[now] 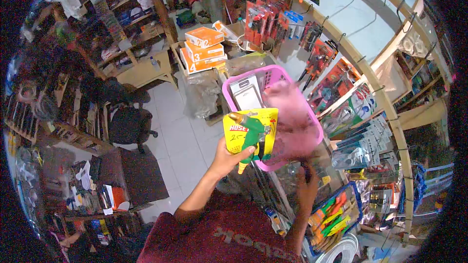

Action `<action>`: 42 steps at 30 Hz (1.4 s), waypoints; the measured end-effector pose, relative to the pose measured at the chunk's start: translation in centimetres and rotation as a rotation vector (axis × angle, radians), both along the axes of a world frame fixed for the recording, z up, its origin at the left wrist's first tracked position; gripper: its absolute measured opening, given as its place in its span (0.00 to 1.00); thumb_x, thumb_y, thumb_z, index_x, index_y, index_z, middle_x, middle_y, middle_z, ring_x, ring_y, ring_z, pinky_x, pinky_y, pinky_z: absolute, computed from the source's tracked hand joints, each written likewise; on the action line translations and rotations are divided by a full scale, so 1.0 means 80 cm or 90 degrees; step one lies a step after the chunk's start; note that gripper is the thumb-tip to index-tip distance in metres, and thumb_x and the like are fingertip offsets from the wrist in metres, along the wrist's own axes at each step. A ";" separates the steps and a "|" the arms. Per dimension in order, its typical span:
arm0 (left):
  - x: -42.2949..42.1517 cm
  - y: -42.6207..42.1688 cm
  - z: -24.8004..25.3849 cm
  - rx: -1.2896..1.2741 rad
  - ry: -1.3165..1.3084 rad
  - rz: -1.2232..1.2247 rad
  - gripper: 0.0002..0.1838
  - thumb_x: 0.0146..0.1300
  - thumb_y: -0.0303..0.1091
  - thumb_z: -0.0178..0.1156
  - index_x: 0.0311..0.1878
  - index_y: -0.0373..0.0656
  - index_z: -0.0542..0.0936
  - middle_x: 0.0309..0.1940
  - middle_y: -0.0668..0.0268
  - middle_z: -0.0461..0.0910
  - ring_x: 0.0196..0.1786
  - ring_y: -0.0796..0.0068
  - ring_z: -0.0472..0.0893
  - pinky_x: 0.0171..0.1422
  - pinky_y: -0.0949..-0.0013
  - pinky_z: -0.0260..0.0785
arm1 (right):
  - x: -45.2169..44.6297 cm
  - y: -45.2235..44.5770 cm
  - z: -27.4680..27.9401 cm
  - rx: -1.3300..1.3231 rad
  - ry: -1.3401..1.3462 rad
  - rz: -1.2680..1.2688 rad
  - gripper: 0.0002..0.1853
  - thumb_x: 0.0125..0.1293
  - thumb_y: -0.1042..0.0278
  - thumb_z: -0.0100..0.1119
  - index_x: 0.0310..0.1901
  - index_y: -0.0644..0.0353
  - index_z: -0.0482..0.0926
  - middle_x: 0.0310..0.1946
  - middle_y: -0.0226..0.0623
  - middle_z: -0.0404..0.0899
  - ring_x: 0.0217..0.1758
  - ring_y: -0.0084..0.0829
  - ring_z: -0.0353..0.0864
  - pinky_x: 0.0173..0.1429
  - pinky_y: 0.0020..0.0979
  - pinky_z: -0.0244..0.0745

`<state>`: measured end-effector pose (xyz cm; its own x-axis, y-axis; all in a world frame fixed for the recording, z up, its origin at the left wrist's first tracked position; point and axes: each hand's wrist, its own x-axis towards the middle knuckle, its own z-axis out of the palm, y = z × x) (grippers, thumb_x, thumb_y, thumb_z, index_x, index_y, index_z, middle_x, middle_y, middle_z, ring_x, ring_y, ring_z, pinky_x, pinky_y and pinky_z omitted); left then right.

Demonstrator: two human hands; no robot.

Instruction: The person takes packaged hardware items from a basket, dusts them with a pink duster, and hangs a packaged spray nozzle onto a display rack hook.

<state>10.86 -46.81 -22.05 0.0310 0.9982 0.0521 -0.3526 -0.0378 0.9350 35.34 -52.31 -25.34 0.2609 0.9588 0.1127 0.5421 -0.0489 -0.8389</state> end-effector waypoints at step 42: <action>-0.043 0.104 0.008 -0.022 -0.191 0.168 0.14 0.58 0.25 0.59 0.46 0.39 0.70 0.38 0.68 0.76 0.37 0.80 0.76 0.41 0.74 0.72 | -0.123 0.055 -0.026 0.007 0.017 -0.139 0.15 0.66 0.60 0.47 0.45 0.64 0.71 0.27 0.37 0.73 0.29 0.26 0.71 0.33 0.26 0.66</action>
